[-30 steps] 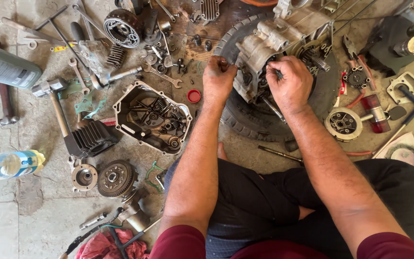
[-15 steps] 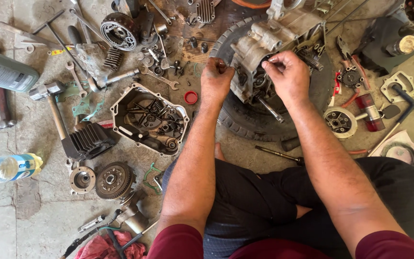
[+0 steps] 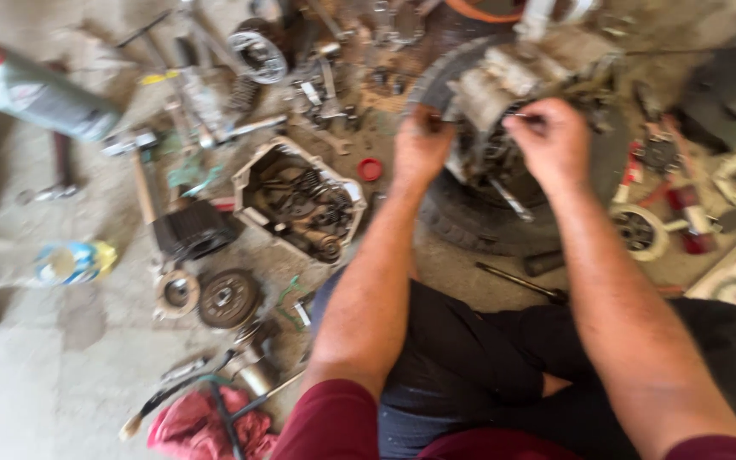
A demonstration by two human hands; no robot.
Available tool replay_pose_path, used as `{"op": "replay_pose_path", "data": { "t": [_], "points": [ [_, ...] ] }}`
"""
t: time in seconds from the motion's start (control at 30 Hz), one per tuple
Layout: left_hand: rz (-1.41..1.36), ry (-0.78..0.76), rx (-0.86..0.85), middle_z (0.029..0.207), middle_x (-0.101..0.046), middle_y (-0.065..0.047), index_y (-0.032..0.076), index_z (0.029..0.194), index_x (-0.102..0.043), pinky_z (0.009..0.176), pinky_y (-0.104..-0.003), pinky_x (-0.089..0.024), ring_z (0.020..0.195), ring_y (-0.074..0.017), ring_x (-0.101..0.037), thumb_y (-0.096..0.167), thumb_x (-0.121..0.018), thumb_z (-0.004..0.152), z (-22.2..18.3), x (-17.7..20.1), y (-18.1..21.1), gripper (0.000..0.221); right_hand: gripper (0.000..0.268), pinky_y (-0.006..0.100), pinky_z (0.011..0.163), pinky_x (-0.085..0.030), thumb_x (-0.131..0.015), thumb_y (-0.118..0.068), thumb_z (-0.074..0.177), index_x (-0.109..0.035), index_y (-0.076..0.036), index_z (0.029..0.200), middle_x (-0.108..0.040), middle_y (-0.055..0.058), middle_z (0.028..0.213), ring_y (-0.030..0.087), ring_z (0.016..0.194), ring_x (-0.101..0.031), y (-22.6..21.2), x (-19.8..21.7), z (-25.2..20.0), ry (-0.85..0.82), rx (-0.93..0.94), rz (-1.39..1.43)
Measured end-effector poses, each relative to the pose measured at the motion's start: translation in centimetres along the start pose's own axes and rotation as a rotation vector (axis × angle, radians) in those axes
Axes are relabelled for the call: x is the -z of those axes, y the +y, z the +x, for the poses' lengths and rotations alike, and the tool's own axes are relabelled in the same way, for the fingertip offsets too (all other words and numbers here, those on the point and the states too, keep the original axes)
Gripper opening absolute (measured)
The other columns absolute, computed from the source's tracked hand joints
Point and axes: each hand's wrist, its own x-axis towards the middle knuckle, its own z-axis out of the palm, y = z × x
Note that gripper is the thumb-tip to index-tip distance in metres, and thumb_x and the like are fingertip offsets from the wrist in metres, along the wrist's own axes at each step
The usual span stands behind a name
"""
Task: Inspecting, cleaning, and assembling internal motorcycle engine components.
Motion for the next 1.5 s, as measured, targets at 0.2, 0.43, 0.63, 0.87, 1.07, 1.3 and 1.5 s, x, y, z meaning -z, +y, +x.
{"op": "replay_pose_path", "data": {
  "t": [0.2,0.43,0.63,0.87,1.07,1.3,1.5],
  "points": [
    [0.024,0.009,-0.012,0.085,-0.074,-0.011,0.006,0.100,-0.065,0.075,-0.039,-0.058,0.078,-0.0254,-0.073,0.020,-0.075,0.078,-1.1,-0.8,1.4,0.028,0.025,0.023,0.076,-0.053,-0.088,-0.010,0.098,-0.066,-0.001,0.103,-0.070,0.001,0.094,0.006,0.083,-0.063,1.0,-0.7,0.0,-0.005,0.038,0.047],
    [0.119,0.103,-0.107,0.086,-0.076,-0.015,0.008,0.100,-0.065,0.074,-0.042,-0.061,0.079,-0.0312,-0.075,0.016,-0.070,0.085,0.8,4.6,1.5,0.018,0.023,0.023,0.075,-0.053,-0.087,-0.010,0.101,-0.066,-0.002,0.102,-0.070,0.002,0.091,0.007,0.081,-0.063,-1.7,2.3,-1.3,-0.018,-0.029,-0.102],
    [0.435,0.143,0.038,0.091,-0.079,-0.013,0.013,0.095,-0.074,0.076,-0.041,-0.062,0.084,-0.0314,-0.078,0.021,-0.071,0.082,1.1,11.9,0.5,0.015,0.016,0.020,0.082,-0.049,-0.082,-0.011,0.110,-0.068,-0.003,0.107,-0.069,0.000,0.100,0.005,0.091,-0.061,-4.3,8.3,-7.7,-0.056,0.008,0.042],
    [0.974,-0.466,0.382,0.121,-0.072,-0.020,0.006,0.112,-0.074,0.097,-0.044,-0.056,0.113,-0.0342,-0.070,0.022,-0.062,0.094,-3.9,10.0,2.0,0.028,0.019,0.022,0.077,-0.053,-0.079,-0.016,0.097,-0.068,-0.005,0.107,-0.069,0.000,0.094,0.007,0.085,-0.064,0.2,13.3,-17.2,-0.162,-0.268,0.015],
    [1.149,-0.694,0.361,0.136,-0.065,-0.019,0.005,0.126,-0.070,0.103,-0.044,-0.053,0.126,-0.0338,-0.063,0.014,-0.058,0.097,-7.2,6.3,-8.8,0.033,0.028,0.031,0.071,-0.055,-0.080,-0.028,0.092,-0.071,-0.006,0.107,-0.074,0.007,0.088,0.016,0.079,-0.070,1.2,11.8,-17.2,-0.314,-0.352,-0.216],
    [1.157,-0.440,0.629,0.141,-0.060,-0.016,0.011,0.134,-0.064,0.103,-0.043,-0.052,0.130,-0.0306,-0.059,0.024,-0.063,0.099,-6.3,2.3,-8.5,0.037,0.034,0.035,0.072,-0.059,-0.078,-0.036,0.088,-0.070,-0.007,0.104,-0.077,0.007,0.088,0.019,0.079,-0.075,1.4,11.9,-16.0,-0.387,-0.316,-0.309],
    [1.289,-0.584,0.584,0.136,-0.068,-0.016,0.008,0.126,-0.072,0.101,-0.040,-0.056,0.128,-0.0288,-0.065,0.024,-0.084,0.082,-6.9,2.8,-4.8,0.050,0.030,0.034,0.071,-0.059,-0.078,-0.035,0.088,-0.070,-0.008,0.100,-0.076,0.005,0.084,0.019,0.076,-0.075,0.4,12.8,-15.2,-0.369,-0.303,-0.270]
  ]
}}
